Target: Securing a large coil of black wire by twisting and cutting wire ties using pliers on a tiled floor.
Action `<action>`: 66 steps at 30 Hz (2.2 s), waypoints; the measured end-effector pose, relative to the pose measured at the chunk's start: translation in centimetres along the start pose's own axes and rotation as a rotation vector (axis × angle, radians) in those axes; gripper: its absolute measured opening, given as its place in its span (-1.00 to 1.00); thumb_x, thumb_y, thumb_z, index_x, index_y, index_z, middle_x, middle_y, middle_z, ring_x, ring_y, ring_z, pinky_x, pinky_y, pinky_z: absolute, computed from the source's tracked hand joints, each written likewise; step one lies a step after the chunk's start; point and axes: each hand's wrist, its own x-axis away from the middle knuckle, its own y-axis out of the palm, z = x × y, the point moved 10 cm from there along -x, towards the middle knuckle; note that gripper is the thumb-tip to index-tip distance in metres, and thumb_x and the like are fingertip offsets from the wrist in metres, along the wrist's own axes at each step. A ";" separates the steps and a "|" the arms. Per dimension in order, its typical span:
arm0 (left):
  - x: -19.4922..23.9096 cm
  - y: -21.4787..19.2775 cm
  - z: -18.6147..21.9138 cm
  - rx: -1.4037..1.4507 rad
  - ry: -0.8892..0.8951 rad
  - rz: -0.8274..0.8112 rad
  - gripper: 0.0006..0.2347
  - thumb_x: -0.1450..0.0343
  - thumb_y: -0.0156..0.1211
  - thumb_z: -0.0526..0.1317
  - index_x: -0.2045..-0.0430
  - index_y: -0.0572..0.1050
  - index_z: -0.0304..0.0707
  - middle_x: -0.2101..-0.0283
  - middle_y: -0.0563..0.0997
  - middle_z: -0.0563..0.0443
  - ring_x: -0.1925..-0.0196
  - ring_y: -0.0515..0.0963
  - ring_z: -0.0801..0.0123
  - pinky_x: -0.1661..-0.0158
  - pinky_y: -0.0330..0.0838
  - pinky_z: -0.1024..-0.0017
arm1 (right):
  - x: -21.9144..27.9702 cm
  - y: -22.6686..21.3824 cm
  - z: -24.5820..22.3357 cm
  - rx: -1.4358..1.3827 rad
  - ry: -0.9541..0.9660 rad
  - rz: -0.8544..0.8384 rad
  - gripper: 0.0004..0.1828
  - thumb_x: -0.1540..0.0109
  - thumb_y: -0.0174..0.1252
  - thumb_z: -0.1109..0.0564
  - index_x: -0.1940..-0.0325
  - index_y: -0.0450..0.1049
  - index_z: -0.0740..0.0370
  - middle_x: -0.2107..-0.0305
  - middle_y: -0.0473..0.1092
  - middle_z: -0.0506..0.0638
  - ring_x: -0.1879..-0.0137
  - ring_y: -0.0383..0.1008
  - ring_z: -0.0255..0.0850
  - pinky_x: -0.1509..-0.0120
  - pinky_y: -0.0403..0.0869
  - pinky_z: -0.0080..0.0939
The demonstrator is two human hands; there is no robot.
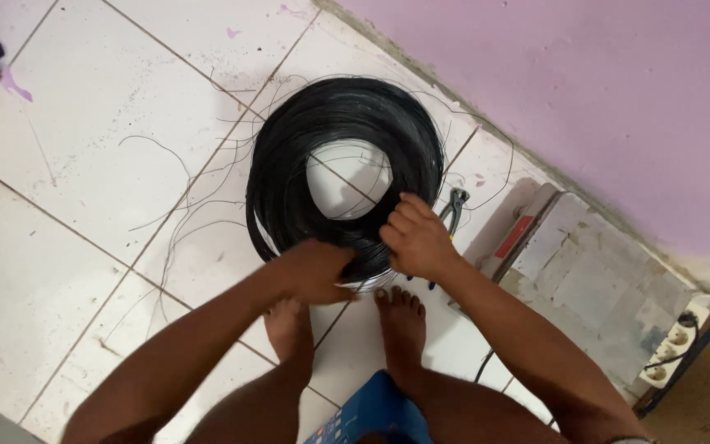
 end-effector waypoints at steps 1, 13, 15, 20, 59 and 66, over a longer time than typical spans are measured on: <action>-0.7 1.0 -0.3 -0.002 -0.001 -0.007 -0.57 -0.30 0.10 0.18 0.28 0.47 -0.22 0.32 0.63 -0.16 0.16 0.61 -0.08 0.11 0.47 0.11 | -0.3 0.0 -0.9 -0.002 0.007 0.002 -0.79 0.17 0.10 0.15 0.48 0.36 0.22 0.51 0.25 0.01 0.22 0.38 0.02 -0.23 0.37 0.25; -6.9 6.5 -1.9 0.883 -0.012 0.136 -0.69 -0.50 -0.04 -0.05 0.29 0.46 -0.40 0.43 0.53 -0.05 0.37 0.53 0.31 0.39 0.45 0.42 | -1.8 -2.2 -1.9 0.228 0.132 -0.104 -0.81 -0.29 0.02 0.14 0.09 0.44 0.25 0.09 0.40 0.19 -0.16 0.38 0.05 -0.43 0.20 0.14; -7.9 6.6 -2.1 0.852 0.015 0.193 -0.69 -0.53 -0.10 -0.03 0.32 0.47 -0.32 0.47 0.51 0.02 0.44 0.49 0.39 0.47 0.40 0.50 | -1.3 -3.3 -1.7 0.233 0.172 -0.015 -0.71 -0.27 -0.01 0.22 -0.07 0.43 0.18 -0.13 0.31 0.27 -0.25 0.31 0.16 -0.33 0.32 0.12; -7.3 5.5 -0.5 0.733 0.013 0.271 -0.67 -0.53 -0.11 -0.04 0.36 0.48 -0.37 0.48 0.51 -0.02 0.39 0.47 0.35 0.37 0.41 0.42 | 3.8 -3.9 -1.1 0.120 0.426 0.134 -0.52 -0.15 0.07 0.26 -0.18 0.37 0.22 -0.04 0.30 0.25 -0.13 0.33 0.18 -0.21 0.36 0.15; -9.9 5.1 0.1 0.566 -0.433 0.447 -0.68 -0.45 0.14 -0.01 0.42 0.43 -0.37 0.57 0.60 -0.19 0.36 0.64 0.16 0.30 0.52 0.29 | 23.1 7.1 6.0 -0.189 1.576 -0.128 -0.37 -0.01 0.37 0.04 -0.04 0.23 0.19 0.02 0.04 0.16 -0.15 0.15 0.21 -0.10 0.39 0.10; -8.2 3.3 1.4 0.674 -0.253 0.586 -0.66 -0.53 -0.07 -0.01 0.46 0.47 -0.32 0.51 0.61 -0.24 0.39 0.60 0.25 0.31 0.53 0.30 | 27.4 8.1 5.5 -0.436 1.821 -0.023 -0.63 -0.01 0.14 0.09 0.17 0.47 0.35 0.19 0.21 0.21 0.04 0.36 0.17 0.01 0.39 0.02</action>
